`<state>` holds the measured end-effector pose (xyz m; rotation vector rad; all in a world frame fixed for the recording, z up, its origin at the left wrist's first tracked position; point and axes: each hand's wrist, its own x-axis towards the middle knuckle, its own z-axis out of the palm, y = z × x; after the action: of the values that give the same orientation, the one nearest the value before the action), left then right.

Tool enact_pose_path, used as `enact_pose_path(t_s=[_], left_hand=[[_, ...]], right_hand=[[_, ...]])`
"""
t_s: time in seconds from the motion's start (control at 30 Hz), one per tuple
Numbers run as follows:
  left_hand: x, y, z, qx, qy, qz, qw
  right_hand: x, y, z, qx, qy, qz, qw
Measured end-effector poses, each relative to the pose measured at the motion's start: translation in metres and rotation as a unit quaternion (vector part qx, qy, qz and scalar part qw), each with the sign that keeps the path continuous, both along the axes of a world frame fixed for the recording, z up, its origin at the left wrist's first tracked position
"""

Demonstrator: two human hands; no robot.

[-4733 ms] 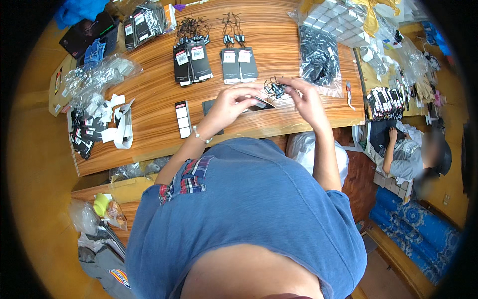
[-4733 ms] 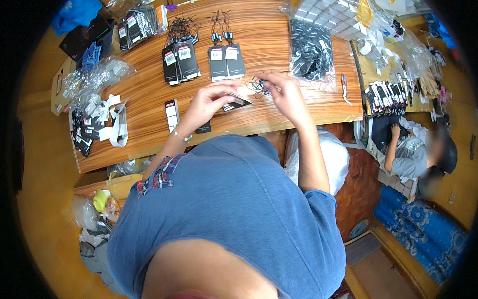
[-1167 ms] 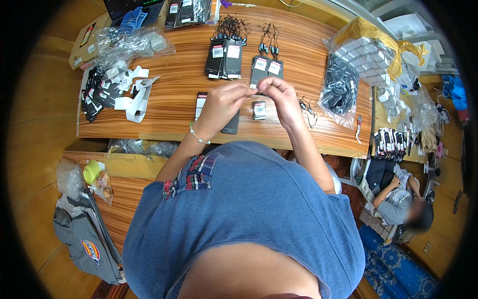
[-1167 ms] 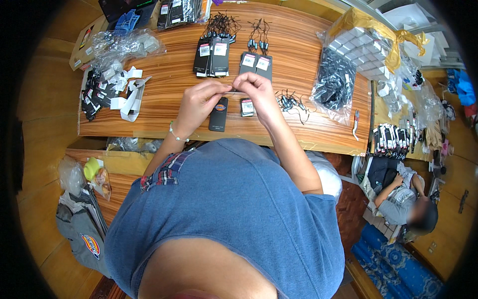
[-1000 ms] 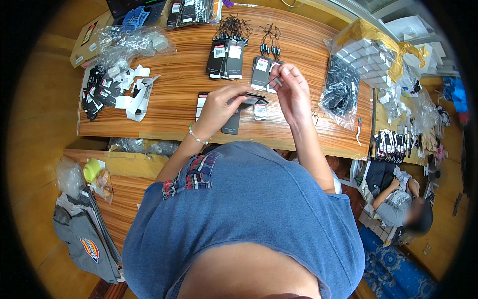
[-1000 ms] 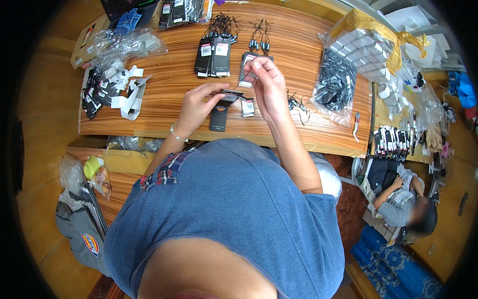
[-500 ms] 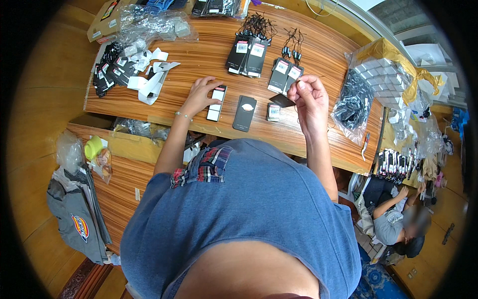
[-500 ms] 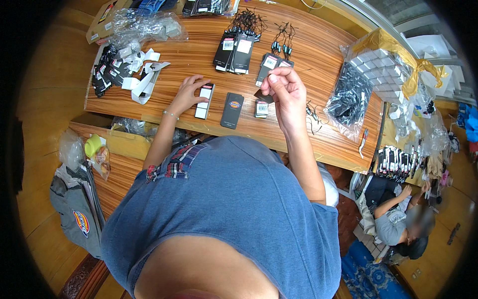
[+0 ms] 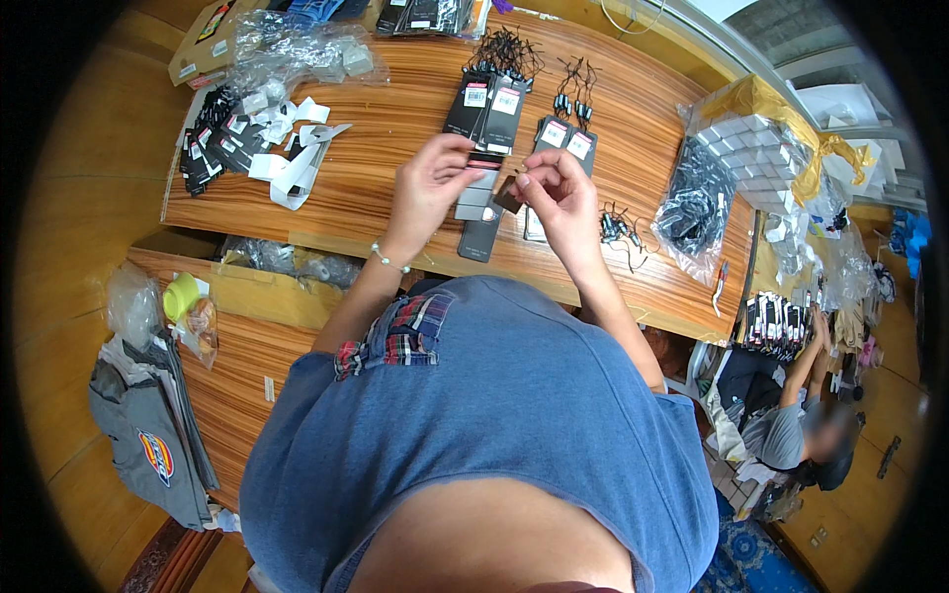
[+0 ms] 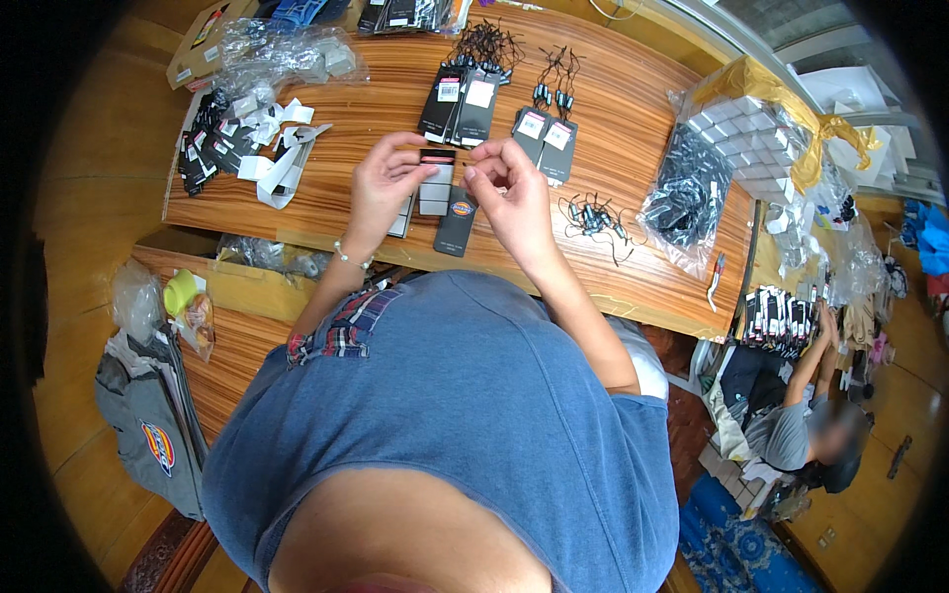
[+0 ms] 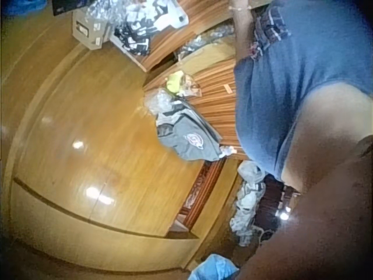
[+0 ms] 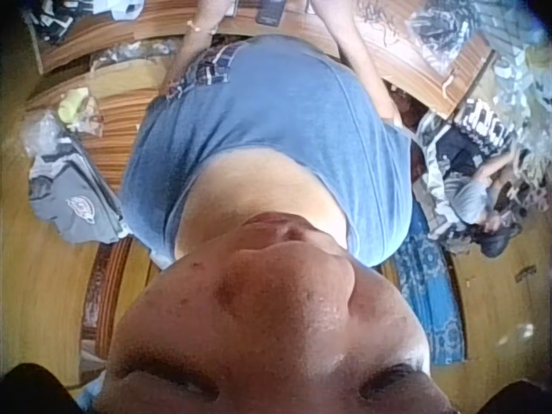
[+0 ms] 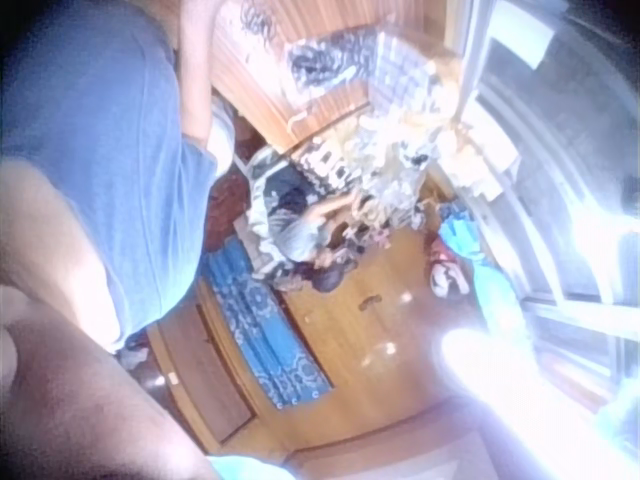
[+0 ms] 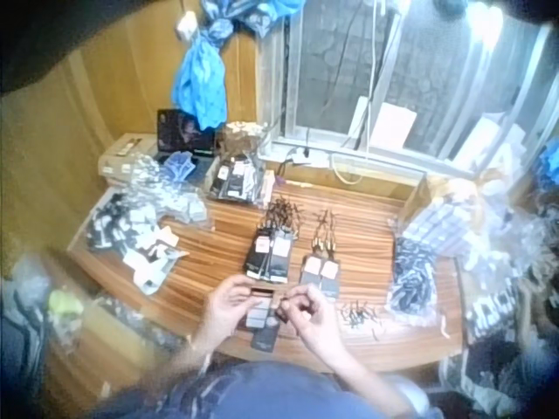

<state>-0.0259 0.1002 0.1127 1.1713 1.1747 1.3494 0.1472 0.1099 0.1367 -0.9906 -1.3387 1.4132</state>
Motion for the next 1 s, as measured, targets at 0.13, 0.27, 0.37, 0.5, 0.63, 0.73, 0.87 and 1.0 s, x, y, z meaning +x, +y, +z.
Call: enact_pose_path(t_s=[0.13, 0.27, 0.37, 0.5, 0.63, 0.73, 0.87, 1.0], left_hand=[[0.021, -0.003, 0.015, 0.046, 0.032, -0.03, 0.998], [0.028, -0.006, 0.023, 0.07, 0.071, -0.05, 0.994], [0.028, -0.005, 0.03, 0.072, 0.095, -0.071, 0.99], [0.028, -0.004, 0.029, 0.063, 0.091, -0.078, 0.991], [0.027, -0.004, 0.024, 0.07, 0.094, -0.081, 0.99], [0.026, -0.002, 0.027, 0.062, 0.091, -0.093, 0.99], [0.027, -0.001, 0.033, 0.068, 0.09, -0.096, 0.989], [0.029, 0.0, 0.033, 0.076, 0.083, -0.087, 0.99]], right_hand=[[-0.001, -0.002, 0.003, 0.046, -0.048, -0.039, 0.997], [0.005, -0.003, 0.0, 0.067, -0.034, -0.062, 0.995], [0.007, -0.004, -0.002, 0.047, -0.002, -0.064, 0.997], [0.008, -0.005, 0.001, 0.05, -0.007, -0.055, 0.997], [0.01, -0.004, 0.001, 0.045, -0.003, -0.052, 0.998], [0.01, -0.004, 0.001, 0.036, 0.009, -0.059, 0.998], [0.008, -0.006, 0.0, 0.016, 0.077, -0.068, 0.995], [0.007, -0.005, -0.001, 0.003, 0.122, -0.072, 0.99]])
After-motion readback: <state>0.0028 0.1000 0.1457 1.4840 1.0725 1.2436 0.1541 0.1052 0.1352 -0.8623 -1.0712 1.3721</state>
